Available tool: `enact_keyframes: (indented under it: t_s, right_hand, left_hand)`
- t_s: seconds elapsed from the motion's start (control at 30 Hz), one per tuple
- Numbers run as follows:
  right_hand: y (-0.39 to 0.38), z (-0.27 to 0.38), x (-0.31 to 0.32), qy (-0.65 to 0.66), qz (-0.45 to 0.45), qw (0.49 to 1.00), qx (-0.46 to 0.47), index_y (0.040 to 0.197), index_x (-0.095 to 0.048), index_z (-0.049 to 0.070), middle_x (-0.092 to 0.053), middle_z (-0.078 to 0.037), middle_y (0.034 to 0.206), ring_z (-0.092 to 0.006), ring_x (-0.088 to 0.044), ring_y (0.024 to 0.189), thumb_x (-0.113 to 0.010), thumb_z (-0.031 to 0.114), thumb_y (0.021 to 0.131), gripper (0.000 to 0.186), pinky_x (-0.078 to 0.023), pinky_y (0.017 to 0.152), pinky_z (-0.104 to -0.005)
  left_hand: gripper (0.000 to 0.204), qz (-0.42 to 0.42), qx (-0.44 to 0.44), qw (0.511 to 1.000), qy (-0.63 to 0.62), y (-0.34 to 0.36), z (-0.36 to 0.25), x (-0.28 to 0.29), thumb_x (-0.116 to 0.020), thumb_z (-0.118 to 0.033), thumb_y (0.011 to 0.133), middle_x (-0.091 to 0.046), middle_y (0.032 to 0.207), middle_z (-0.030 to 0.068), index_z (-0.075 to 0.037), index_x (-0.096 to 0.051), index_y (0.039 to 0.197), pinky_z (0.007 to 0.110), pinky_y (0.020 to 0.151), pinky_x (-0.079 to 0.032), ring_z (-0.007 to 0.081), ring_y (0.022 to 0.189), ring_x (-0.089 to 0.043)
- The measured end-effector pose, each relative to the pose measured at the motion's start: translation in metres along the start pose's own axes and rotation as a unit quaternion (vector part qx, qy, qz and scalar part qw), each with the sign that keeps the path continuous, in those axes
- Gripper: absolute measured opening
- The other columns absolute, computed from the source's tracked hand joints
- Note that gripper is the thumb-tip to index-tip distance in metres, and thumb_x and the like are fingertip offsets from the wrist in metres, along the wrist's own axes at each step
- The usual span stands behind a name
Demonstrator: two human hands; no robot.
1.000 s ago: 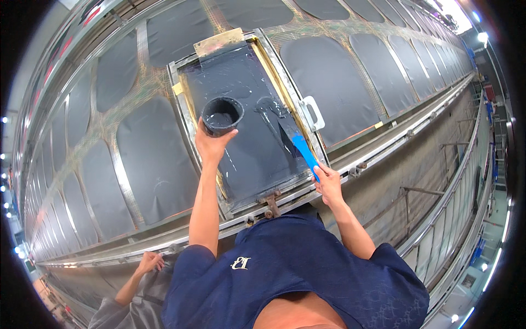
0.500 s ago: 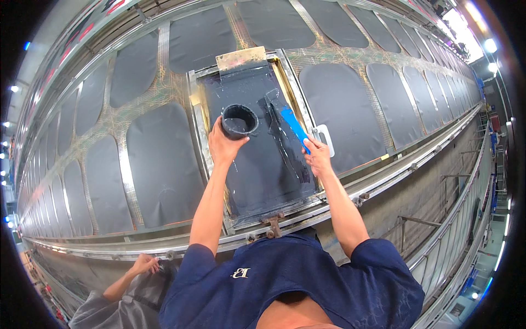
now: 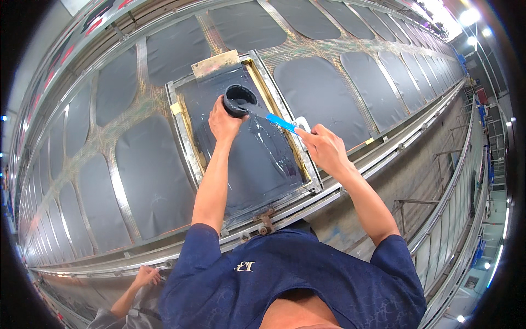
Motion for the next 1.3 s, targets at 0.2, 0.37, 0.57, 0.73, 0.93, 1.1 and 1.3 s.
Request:
enact_keyframes:
  t_s: [0.2,0.37,0.57,0.73,0.93,1.1,1.3]
  right_hand:
    - [-0.024,-0.011,0.005,0.012,0.019,0.999,-0.027,0.126,-0.072,0.025,-0.058,-0.011,0.084,-0.0308,-0.063,0.076,-0.063,0.017,0.096,0.032,-0.052,0.069,-0.0444]
    - [0.038,-0.02,-0.069,-0.023,0.005,0.999,-0.041,0.13,-0.068,0.023,-0.058,-0.015,0.09,-0.0344,-0.066,0.085,-0.058,0.012,0.097,0.036,-0.054,0.072,-0.0464]
    - [0.092,-0.034,-0.143,-0.064,-0.004,0.996,-0.054,0.138,-0.059,0.017,-0.056,-0.019,0.103,-0.0391,-0.066,0.09,-0.054,0.005,0.094,0.046,-0.056,0.075,-0.0494]
    - [0.044,-0.041,-0.165,-0.056,0.058,0.996,-0.028,0.14,-0.059,0.017,-0.057,-0.02,0.102,-0.0414,-0.067,0.084,-0.054,0.007,0.096,0.046,-0.056,0.07,-0.0525]
    - [-0.006,-0.019,-0.094,-0.039,0.166,0.984,-0.042,0.142,-0.057,0.012,-0.062,-0.022,0.101,-0.0422,-0.069,0.084,-0.053,0.005,0.094,0.049,-0.057,0.073,-0.0529]
    - [-0.006,-0.015,0.008,0.145,0.141,0.971,-0.127,0.127,-0.071,0.011,-0.066,-0.026,0.088,-0.0391,-0.067,0.079,-0.061,0.012,0.093,0.036,-0.051,0.071,-0.0441]
    - [-0.006,0.011,0.041,0.147,0.103,0.981,-0.076,0.129,-0.07,0.014,-0.063,-0.02,0.085,-0.0376,-0.063,0.081,-0.064,0.012,0.092,0.037,-0.05,0.075,-0.0442]
  left_hand:
    - [0.093,0.007,0.106,0.994,-0.011,-0.005,0.026,0.031,-0.099,-0.027,0.052,-0.07,0.122,0.0168,-0.006,-0.058,0.132,0.047,0.097,-0.052,0.0377,0.113,-0.065]
    - [0.095,0.007,0.14,0.985,-0.101,-0.026,0.054,0.057,-0.098,-0.025,0.054,-0.07,0.123,0.0176,-0.001,-0.057,0.136,0.041,0.099,-0.051,0.0342,0.116,-0.066]
    - [0.086,-0.013,0.171,0.977,-0.125,-0.061,0.057,0.084,-0.099,-0.025,0.055,-0.072,0.115,0.0155,-0.001,-0.061,0.128,0.04,0.095,-0.053,0.0308,0.108,-0.069]
    - [0.087,-0.032,0.176,0.976,-0.126,-0.068,0.06,0.085,-0.099,-0.025,0.054,-0.073,0.114,0.0159,0.0,-0.061,0.128,0.04,0.094,-0.054,0.0303,0.107,-0.07]
    - [0.095,-0.008,0.139,0.986,-0.093,-0.072,0.065,0.058,-0.098,-0.024,0.054,-0.066,0.128,0.0166,-0.002,-0.056,0.136,0.042,0.102,-0.05,0.0338,0.119,-0.063]
    - [0.103,0.022,0.054,0.998,0.03,-0.062,0.045,0.037,-0.098,-0.027,0.052,-0.06,0.138,0.0151,-0.004,-0.051,0.141,0.045,0.105,-0.047,0.0359,0.125,-0.058]
    - [0.103,0.026,-0.016,0.999,0.019,-0.05,0.007,0.011,-0.099,-0.028,0.052,-0.063,0.134,0.0152,-0.004,-0.052,0.139,0.047,0.102,-0.048,0.0367,0.122,-0.06]
Point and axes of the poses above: each hand's wrist, its own y-axis towards the middle knuckle, its own x-axis out of the back of the hand, z = x × y, the point moved 4 cm from there along y, towards the middle knuckle
